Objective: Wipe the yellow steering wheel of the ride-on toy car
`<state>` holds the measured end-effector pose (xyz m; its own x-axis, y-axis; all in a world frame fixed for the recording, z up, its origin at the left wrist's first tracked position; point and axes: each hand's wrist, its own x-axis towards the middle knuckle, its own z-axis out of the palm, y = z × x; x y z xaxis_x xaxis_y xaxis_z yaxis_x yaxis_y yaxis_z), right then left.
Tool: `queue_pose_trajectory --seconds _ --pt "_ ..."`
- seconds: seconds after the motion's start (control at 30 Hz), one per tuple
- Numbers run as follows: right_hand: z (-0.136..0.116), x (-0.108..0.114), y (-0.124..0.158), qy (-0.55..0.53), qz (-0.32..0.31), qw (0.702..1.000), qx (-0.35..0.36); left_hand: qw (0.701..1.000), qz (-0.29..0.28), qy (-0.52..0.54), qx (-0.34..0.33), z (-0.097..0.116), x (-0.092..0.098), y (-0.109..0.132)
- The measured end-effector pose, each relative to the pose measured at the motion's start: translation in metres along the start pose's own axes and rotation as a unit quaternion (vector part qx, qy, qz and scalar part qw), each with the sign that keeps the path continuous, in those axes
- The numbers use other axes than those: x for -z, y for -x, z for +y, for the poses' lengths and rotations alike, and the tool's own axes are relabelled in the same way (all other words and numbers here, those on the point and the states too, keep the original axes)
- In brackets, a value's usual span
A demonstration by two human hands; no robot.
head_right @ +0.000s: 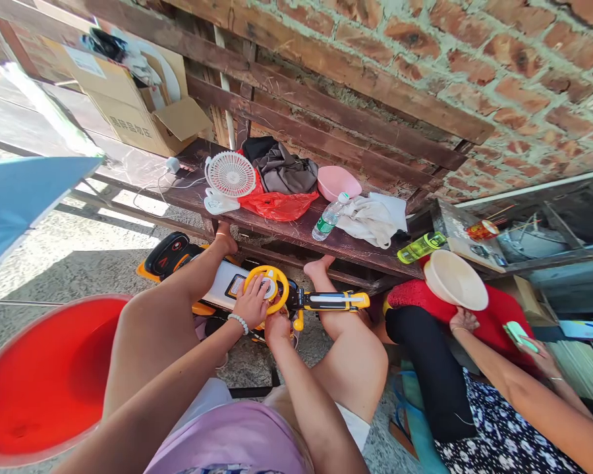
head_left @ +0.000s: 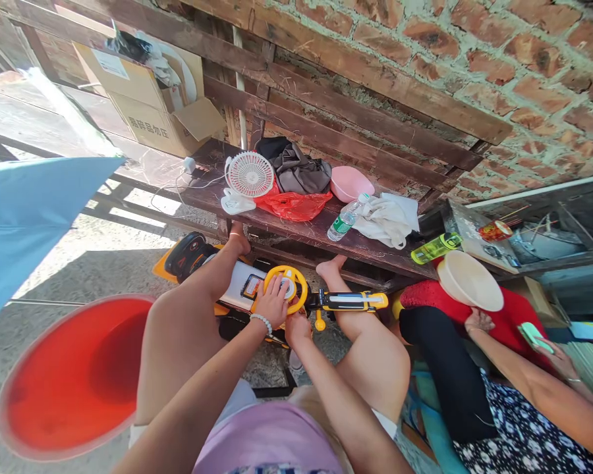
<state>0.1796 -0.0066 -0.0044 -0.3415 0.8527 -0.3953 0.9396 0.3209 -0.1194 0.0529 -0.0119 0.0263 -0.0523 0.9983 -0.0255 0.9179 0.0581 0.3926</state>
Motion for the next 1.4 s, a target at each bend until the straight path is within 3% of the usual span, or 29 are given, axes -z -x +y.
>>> queue_pose_trajectory --seconds 0.23,0.4,0.6,0.7,0.83,1.03,1.13,1.23,1.4 --pt "0.017 -0.02 0.031 0.052 -0.043 0.997 0.036 1.0 -0.013 -0.01 0.002 0.0 0.002 0.0" --pt "0.03 -0.038 0.063 0.011 -0.085 0.996 0.022 1.0 -0.018 -0.012 -0.001 0.001 0.004 0.0" --pt "0.024 0.003 0.051 0.005 0.031 0.997 -0.069 1.0 -0.011 -0.012 -0.001 0.001 0.0 0.0" --pt "0.017 0.024 0.032 -0.016 0.015 0.992 -0.122 1.0 -0.009 -0.014 -0.003 0.0 -0.002 0.0" --pt "0.011 0.033 0.011 -0.049 -0.016 0.988 -0.146 1.0 -0.006 -0.022 -0.002 -0.002 -0.003 0.0" --pt "0.024 0.024 0.006 -0.033 -0.006 0.994 -0.1 1.0 -0.002 -0.021 -0.005 0.0 -0.004 0.001" --pt "0.029 0.015 0.007 -0.006 -0.006 0.999 -0.045 1.0 -0.001 -0.015 -0.002 -0.001 -0.004 0.001" --pt "0.021 0.002 0.006 0.043 -0.026 0.999 0.013 1.0 -0.006 -0.01 0.001 -0.002 -0.001 0.001" --pt "0.012 -0.017 0.01 0.115 0.003 0.993 0.021 1.0 -0.027 -0.007 0.002 0.0 0.006 0.0"
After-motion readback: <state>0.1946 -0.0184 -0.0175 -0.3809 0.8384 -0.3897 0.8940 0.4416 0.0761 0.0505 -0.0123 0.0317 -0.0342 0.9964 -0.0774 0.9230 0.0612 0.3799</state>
